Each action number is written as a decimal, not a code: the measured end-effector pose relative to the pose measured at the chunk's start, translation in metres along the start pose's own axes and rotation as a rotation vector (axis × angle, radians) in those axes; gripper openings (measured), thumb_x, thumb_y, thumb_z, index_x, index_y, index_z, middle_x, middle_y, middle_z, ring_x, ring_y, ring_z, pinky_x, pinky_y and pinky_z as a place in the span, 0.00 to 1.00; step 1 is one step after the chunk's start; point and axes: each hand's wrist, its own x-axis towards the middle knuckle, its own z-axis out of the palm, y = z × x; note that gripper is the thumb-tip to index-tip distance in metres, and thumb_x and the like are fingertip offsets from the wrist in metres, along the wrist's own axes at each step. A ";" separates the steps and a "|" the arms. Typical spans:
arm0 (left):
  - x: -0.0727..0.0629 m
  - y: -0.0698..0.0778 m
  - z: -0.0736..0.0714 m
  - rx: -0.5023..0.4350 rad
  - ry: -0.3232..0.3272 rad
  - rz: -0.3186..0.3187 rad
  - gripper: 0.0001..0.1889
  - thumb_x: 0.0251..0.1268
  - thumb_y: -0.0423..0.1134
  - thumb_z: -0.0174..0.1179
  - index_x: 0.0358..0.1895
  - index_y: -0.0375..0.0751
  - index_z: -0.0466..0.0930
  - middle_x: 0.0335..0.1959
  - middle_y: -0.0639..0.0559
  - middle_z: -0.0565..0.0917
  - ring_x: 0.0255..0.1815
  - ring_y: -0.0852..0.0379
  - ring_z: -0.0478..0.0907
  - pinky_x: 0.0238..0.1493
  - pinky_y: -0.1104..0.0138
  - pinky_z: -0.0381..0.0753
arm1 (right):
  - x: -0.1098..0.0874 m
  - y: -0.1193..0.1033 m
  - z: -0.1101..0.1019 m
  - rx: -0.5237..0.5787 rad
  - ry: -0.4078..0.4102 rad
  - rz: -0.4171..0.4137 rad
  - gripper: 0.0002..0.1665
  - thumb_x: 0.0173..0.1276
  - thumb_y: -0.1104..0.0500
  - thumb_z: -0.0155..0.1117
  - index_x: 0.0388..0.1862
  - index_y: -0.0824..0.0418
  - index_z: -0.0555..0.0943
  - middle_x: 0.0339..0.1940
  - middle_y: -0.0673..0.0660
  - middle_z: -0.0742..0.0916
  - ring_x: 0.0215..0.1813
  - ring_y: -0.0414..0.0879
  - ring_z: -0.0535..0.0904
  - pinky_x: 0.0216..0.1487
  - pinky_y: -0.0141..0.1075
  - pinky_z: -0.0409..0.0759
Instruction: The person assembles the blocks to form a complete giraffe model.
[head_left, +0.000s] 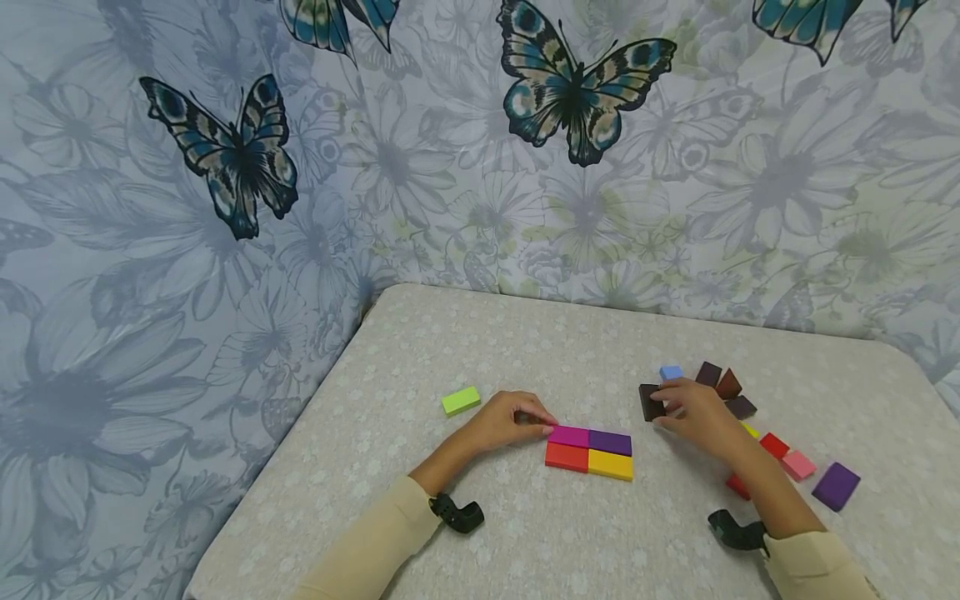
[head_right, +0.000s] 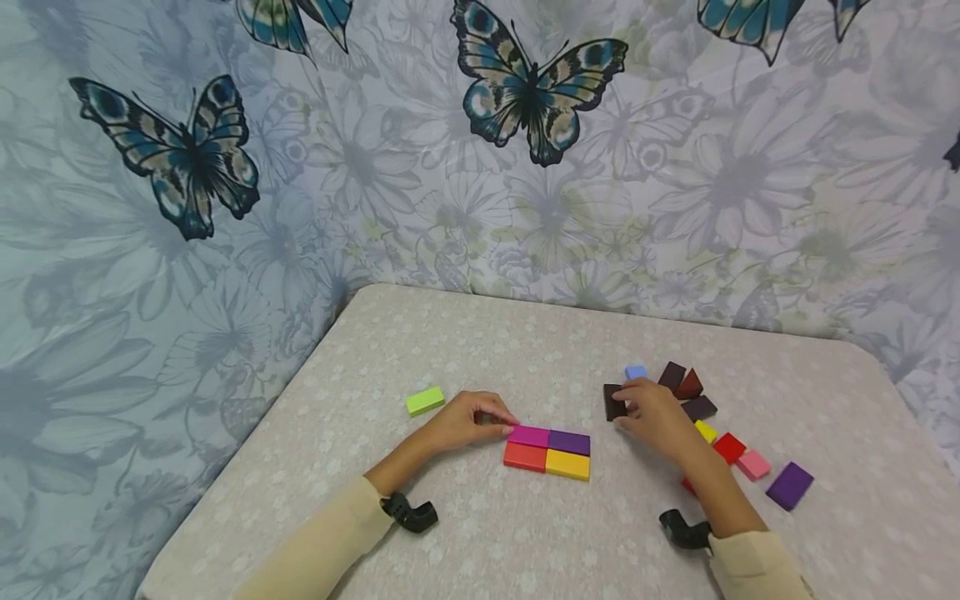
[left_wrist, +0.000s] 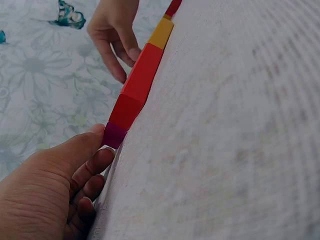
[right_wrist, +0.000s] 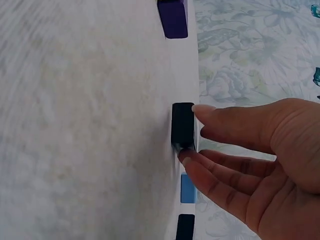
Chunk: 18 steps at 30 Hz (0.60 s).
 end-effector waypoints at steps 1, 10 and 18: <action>0.000 0.000 0.000 0.002 -0.001 0.000 0.08 0.65 0.37 0.71 0.46 0.46 0.92 0.38 0.61 0.87 0.34 0.65 0.74 0.35 0.72 0.72 | 0.000 0.000 0.001 0.006 0.000 -0.014 0.22 0.57 0.67 0.78 0.50 0.74 0.85 0.51 0.70 0.84 0.39 0.55 0.86 0.39 0.47 0.85; 0.000 0.004 0.000 0.004 0.006 0.010 0.08 0.65 0.37 0.71 0.46 0.45 0.91 0.38 0.59 0.87 0.34 0.65 0.73 0.34 0.72 0.72 | 0.003 0.003 0.008 -0.030 -0.022 -0.027 0.35 0.58 0.66 0.78 0.64 0.71 0.78 0.67 0.74 0.76 0.38 0.47 0.84 0.39 0.40 0.85; 0.000 0.002 0.000 0.005 0.007 0.017 0.08 0.65 0.37 0.71 0.46 0.46 0.92 0.38 0.60 0.87 0.33 0.64 0.73 0.34 0.71 0.71 | 0.003 0.005 0.012 -0.041 -0.040 -0.015 0.31 0.57 0.67 0.79 0.61 0.69 0.81 0.63 0.73 0.79 0.39 0.49 0.82 0.39 0.41 0.85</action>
